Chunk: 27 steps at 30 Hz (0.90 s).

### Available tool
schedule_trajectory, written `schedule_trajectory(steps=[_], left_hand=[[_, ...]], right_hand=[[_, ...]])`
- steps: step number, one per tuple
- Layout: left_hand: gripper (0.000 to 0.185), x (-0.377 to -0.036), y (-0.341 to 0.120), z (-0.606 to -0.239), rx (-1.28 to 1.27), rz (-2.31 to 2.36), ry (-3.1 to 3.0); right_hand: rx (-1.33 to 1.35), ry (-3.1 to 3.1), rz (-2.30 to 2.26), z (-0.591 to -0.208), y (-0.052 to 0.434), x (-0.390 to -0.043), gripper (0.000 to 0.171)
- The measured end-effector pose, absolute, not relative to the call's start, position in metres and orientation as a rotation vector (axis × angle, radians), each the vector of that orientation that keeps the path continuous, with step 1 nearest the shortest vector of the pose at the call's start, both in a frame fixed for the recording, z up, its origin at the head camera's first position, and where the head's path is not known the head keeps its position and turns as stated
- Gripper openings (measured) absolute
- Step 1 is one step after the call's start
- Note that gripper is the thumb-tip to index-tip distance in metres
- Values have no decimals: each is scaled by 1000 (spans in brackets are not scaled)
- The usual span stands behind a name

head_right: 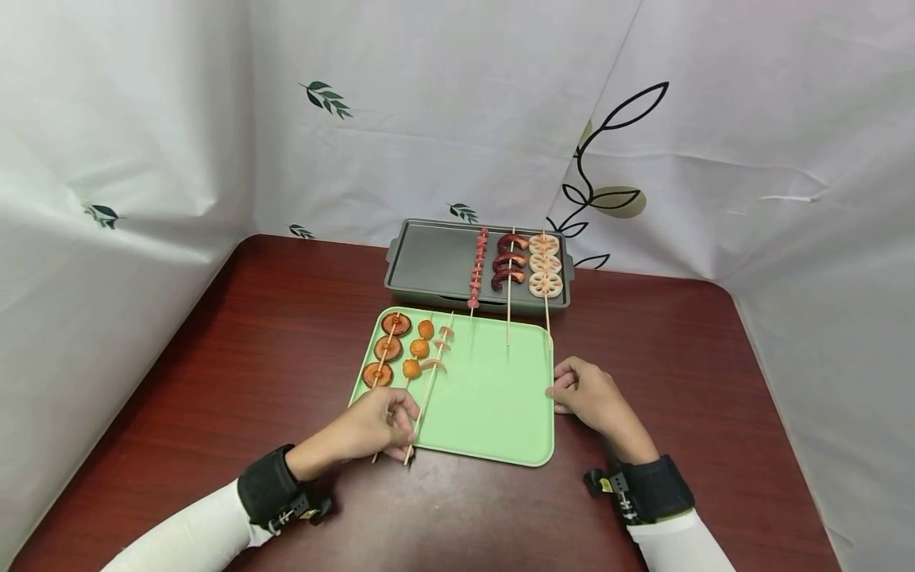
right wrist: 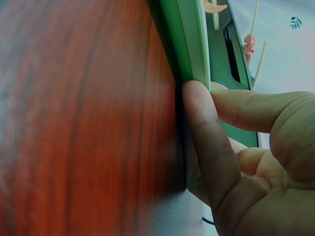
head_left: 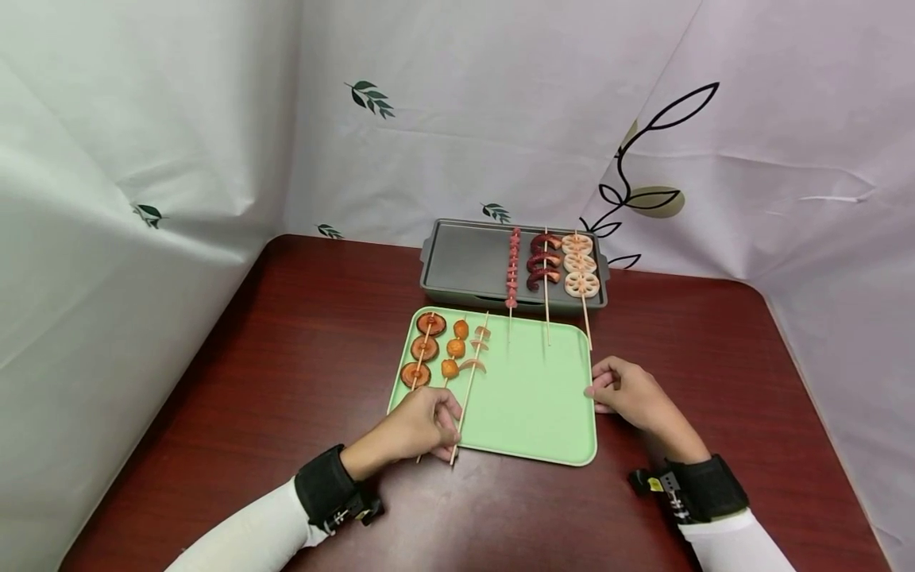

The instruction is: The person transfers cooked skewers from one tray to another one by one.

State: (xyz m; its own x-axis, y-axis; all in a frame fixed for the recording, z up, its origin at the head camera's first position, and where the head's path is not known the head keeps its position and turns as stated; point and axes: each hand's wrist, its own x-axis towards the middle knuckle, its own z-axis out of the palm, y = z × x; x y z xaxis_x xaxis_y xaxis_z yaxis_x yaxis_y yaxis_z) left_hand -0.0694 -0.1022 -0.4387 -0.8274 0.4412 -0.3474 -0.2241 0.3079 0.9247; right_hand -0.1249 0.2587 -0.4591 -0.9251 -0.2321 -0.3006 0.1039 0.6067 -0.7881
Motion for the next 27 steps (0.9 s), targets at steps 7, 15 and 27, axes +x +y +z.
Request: schedule_trajectory(steps=[7,15,27], left_hand=[[24,-69,-101,-440,200,1523,2079],[37,-68,-98,-441,319,1370,2302],[30,-72,-93,-434,506,1123,2507]], right_hand=[[-104,2473,-1229,-460,259,-125,31],[-98,2461,-1251,-461,259,-125,30],[-97,2464,-1229,-459,258,-125,32]])
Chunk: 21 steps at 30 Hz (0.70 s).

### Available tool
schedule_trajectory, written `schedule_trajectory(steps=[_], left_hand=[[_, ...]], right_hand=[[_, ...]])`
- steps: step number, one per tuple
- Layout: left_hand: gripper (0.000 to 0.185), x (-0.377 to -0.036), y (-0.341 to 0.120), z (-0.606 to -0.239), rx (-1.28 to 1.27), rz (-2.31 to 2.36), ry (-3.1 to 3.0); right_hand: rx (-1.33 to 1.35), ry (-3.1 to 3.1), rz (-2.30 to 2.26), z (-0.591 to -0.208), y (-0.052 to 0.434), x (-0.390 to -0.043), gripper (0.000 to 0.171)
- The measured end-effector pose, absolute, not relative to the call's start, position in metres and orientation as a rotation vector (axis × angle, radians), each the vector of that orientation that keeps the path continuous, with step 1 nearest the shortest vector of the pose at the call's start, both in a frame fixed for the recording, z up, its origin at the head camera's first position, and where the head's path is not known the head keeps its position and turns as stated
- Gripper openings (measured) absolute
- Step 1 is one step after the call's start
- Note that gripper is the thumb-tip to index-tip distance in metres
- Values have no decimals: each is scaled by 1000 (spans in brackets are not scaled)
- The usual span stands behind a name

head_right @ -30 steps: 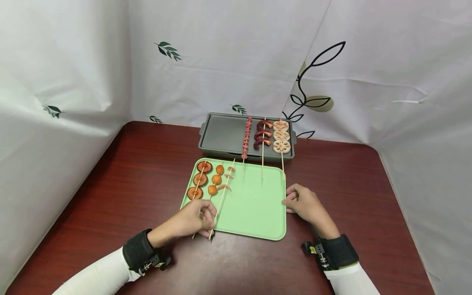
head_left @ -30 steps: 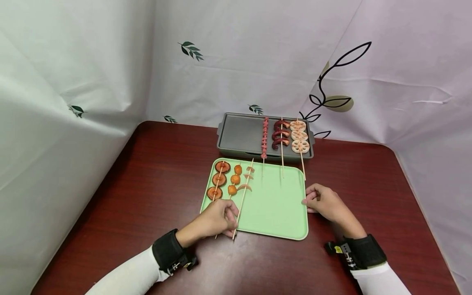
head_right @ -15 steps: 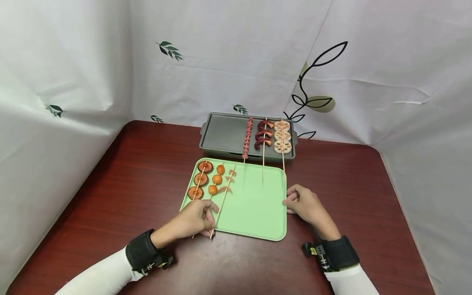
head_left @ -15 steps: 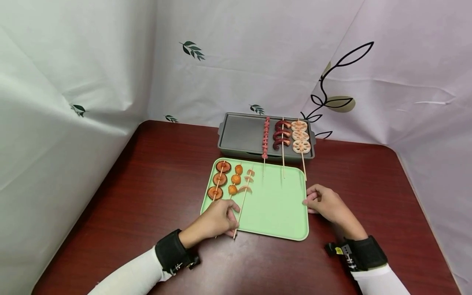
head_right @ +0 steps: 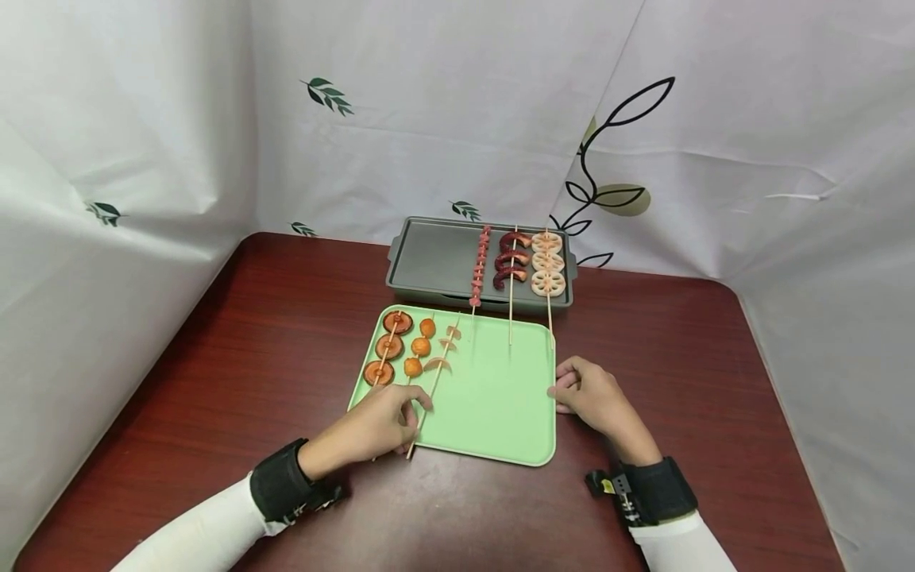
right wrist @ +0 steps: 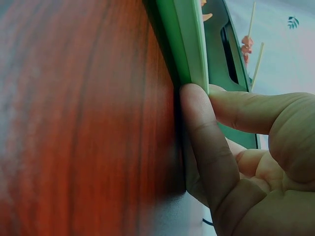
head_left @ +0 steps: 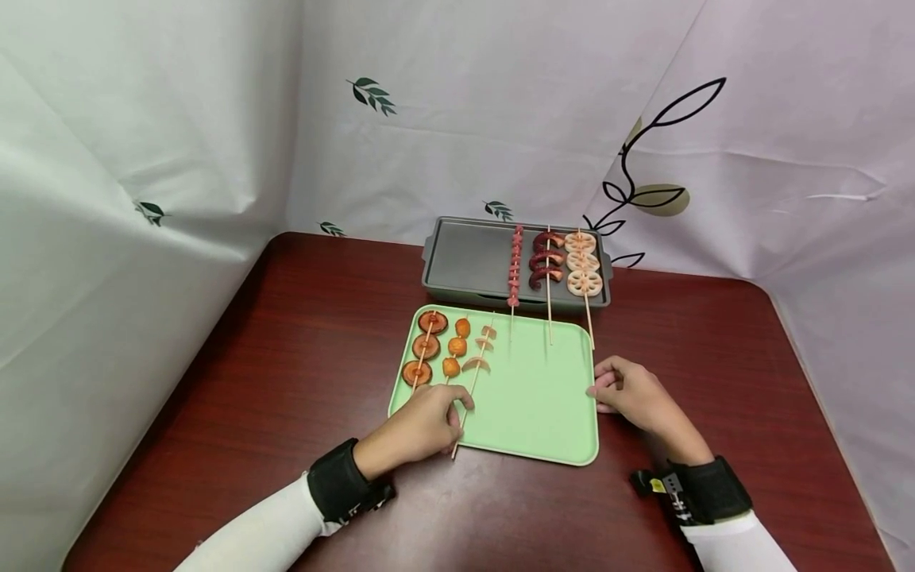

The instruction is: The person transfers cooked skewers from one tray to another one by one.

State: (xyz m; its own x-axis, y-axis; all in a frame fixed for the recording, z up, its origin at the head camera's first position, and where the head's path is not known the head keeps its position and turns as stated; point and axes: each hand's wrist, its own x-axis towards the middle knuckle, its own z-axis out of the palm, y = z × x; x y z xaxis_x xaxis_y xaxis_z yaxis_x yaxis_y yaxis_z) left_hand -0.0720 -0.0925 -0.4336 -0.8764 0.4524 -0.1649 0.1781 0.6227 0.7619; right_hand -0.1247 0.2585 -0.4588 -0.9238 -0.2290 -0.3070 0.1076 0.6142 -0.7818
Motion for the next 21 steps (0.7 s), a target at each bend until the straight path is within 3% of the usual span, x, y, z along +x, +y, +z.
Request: schedule_trajectory(steps=[21], left_hand=[[31,-75,-91,-430,498,1117,2470]], right_hand=[[-85,2463,-1234,-459,258,-125,32]])
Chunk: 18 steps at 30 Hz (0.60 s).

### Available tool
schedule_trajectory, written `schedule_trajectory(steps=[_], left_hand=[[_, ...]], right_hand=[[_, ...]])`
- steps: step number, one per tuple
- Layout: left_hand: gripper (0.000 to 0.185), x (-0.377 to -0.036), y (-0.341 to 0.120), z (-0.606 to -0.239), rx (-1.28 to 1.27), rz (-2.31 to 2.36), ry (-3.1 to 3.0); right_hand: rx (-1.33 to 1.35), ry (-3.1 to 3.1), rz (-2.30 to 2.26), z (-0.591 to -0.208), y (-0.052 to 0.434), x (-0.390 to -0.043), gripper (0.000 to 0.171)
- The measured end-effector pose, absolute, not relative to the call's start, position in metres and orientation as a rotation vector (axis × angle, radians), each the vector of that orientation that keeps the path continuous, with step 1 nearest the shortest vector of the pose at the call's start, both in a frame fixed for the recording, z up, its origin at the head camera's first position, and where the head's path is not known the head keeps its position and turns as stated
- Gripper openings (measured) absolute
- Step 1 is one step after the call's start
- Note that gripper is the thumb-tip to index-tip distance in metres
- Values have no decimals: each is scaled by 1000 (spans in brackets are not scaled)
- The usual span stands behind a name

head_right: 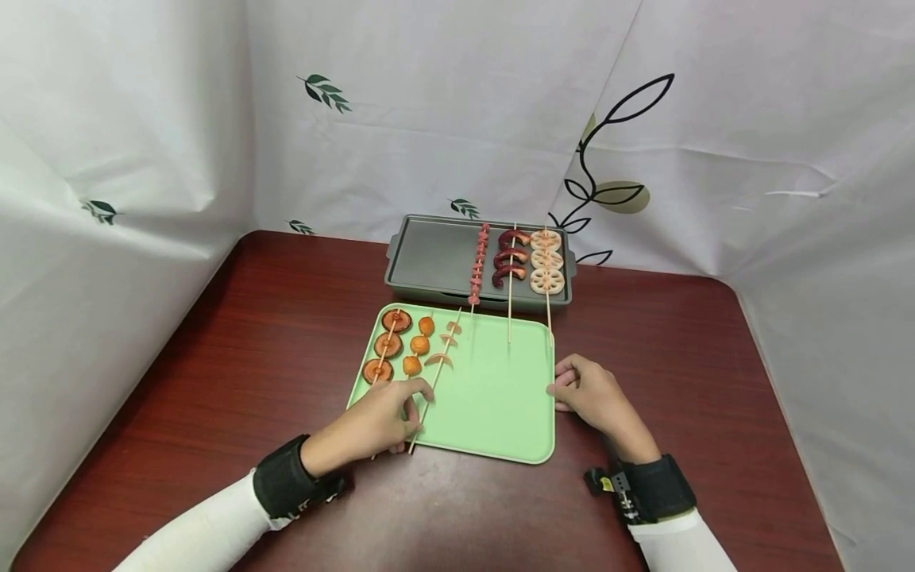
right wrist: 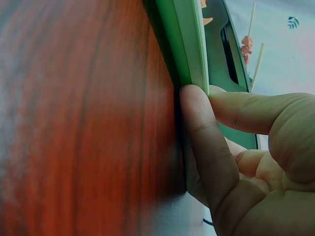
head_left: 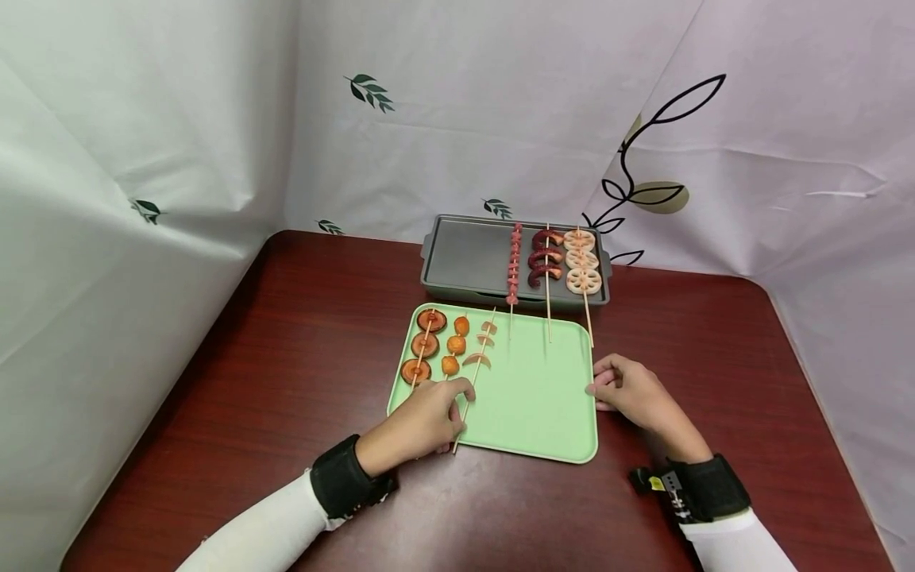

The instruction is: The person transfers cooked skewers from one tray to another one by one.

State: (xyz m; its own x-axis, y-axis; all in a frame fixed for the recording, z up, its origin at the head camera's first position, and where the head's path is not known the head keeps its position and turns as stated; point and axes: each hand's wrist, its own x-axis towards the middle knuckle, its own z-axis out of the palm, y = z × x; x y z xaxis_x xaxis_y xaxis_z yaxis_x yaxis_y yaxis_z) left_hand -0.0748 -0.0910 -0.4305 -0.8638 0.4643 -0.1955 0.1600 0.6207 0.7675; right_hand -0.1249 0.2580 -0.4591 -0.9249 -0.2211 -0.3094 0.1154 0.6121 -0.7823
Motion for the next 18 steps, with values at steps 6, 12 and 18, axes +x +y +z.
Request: schedule_trajectory(steps=[6,12,18], left_hand=[[25,-80,-99,-419,495,1149,2547],[16,-93,-110,-407,453,1201,2681],[11,-109,-125,-401,331,1303,2792]], right_hand=[[-89,2465,-1234,-460,259,-124,32],[-78,2462,-1239,-460,258,-124,33],[-79,2459,-1241,-459,258,-125,34]])
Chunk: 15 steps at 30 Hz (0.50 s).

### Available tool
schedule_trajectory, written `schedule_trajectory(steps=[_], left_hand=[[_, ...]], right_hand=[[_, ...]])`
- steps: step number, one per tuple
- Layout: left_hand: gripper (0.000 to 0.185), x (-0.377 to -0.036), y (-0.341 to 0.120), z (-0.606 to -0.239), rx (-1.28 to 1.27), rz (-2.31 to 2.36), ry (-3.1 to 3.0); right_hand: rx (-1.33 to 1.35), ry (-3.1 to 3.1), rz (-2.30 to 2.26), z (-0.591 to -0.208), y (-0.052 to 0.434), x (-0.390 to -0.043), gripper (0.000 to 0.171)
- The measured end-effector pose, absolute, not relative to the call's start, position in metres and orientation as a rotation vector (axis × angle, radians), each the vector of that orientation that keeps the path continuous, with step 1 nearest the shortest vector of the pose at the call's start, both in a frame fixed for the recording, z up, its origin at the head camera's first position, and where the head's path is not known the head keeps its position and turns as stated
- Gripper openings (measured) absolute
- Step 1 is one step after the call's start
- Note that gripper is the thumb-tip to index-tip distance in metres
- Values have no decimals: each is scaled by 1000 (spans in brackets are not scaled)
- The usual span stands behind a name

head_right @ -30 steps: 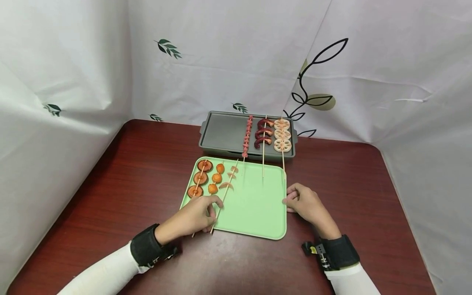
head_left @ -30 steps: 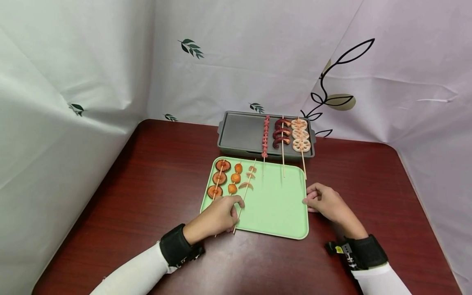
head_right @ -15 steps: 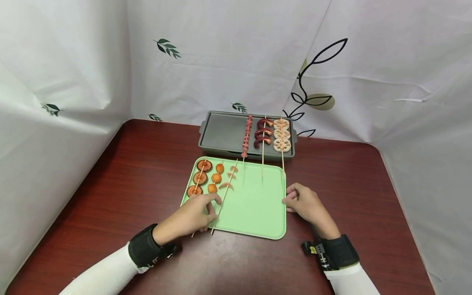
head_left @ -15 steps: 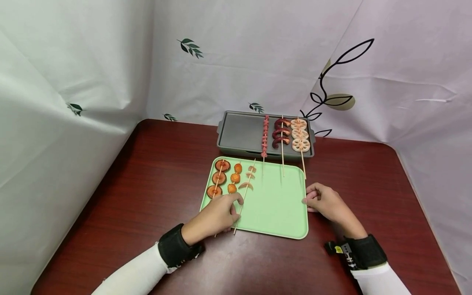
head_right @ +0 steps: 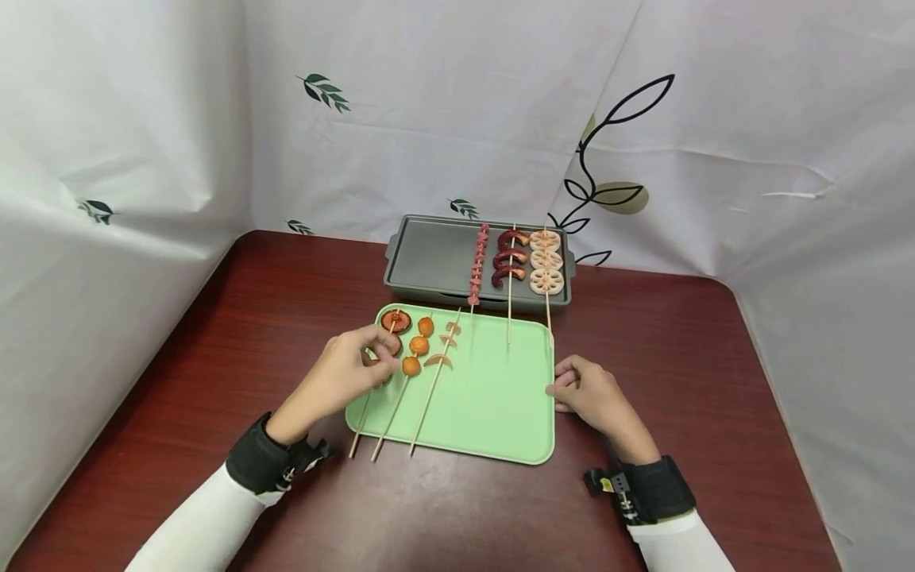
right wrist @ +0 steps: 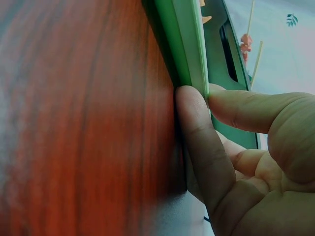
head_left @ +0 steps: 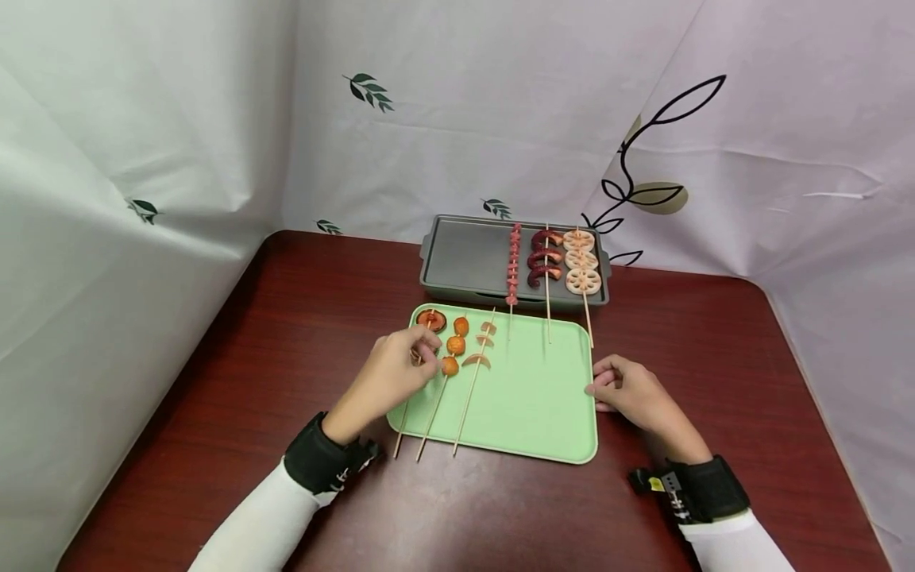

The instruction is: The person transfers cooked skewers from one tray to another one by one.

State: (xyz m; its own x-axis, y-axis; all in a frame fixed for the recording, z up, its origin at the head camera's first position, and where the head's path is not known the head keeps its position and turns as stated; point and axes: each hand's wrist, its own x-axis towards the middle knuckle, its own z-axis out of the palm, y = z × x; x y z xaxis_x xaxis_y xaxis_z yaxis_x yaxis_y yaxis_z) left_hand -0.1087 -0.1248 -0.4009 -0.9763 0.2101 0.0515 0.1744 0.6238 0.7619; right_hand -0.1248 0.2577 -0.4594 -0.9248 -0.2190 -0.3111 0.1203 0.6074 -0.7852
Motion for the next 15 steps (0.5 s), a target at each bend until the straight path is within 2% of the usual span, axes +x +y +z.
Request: schedule_trajectory(steps=[15], left_hand=[[27,-148,-173,-428,4,1544,2592]], right_hand=[[-81,2459,-1238,-459,258,-124,35]])
